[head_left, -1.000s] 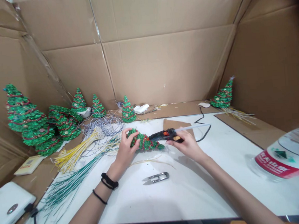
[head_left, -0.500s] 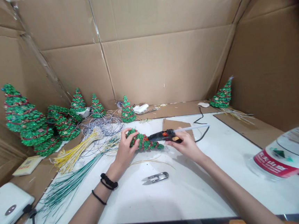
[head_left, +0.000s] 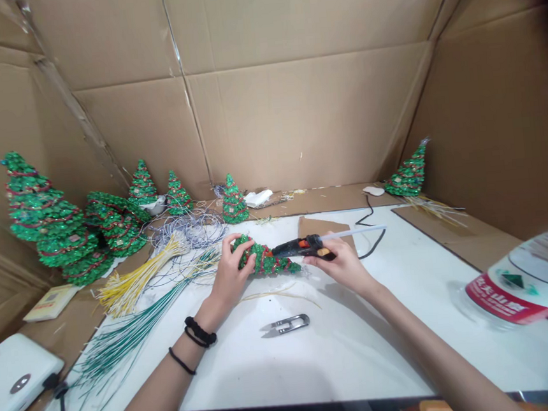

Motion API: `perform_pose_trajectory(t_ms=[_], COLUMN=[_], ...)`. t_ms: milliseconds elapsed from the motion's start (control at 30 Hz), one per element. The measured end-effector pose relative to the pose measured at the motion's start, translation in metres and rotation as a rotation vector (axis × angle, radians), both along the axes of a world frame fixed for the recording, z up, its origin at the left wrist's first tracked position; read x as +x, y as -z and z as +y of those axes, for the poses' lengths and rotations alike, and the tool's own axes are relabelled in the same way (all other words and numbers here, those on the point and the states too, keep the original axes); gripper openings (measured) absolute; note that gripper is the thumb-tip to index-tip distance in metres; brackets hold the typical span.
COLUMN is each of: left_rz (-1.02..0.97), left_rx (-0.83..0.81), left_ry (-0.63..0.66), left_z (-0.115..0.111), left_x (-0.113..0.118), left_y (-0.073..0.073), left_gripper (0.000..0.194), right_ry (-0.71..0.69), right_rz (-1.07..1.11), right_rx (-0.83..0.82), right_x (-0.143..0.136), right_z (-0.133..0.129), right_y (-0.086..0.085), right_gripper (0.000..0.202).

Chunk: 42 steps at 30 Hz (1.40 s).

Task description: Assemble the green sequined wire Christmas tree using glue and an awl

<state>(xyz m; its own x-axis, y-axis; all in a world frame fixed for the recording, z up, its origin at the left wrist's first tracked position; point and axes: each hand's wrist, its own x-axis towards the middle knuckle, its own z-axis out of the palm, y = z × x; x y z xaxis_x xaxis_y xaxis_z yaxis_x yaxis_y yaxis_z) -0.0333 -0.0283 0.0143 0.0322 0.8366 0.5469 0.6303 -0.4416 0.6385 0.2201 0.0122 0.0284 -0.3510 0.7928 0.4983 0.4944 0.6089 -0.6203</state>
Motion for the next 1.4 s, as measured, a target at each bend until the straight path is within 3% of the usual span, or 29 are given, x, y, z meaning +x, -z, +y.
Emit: perform_pose_trajectory(t_ms=[700, 1033, 1400], left_rz=[0.09, 0.024, 0.177], left_rx=[0.042, 0.005, 0.106], left_ry=[-0.047, -0.009, -0.116], left_z=[0.0014, 0.0031, 0.0069], left_x=[-0.0009, -0.0019, -0.0012], left_y=[-0.0004, 0.0011, -0.0013], left_gripper=[0.026, 0.028, 0.026], right_ry=[0.023, 0.001, -0.053], right_rz=[-0.016, 0.015, 0.076], right_rx=[0.067, 0.062, -0.031], right_x=[0.0006, -0.0005, -0.0004], right_z=[0.0035, 0.0041, 0.0064], right_y=[0.0054, 0.0038, 0.0032], right_gripper=[0.032, 0.035, 0.03])
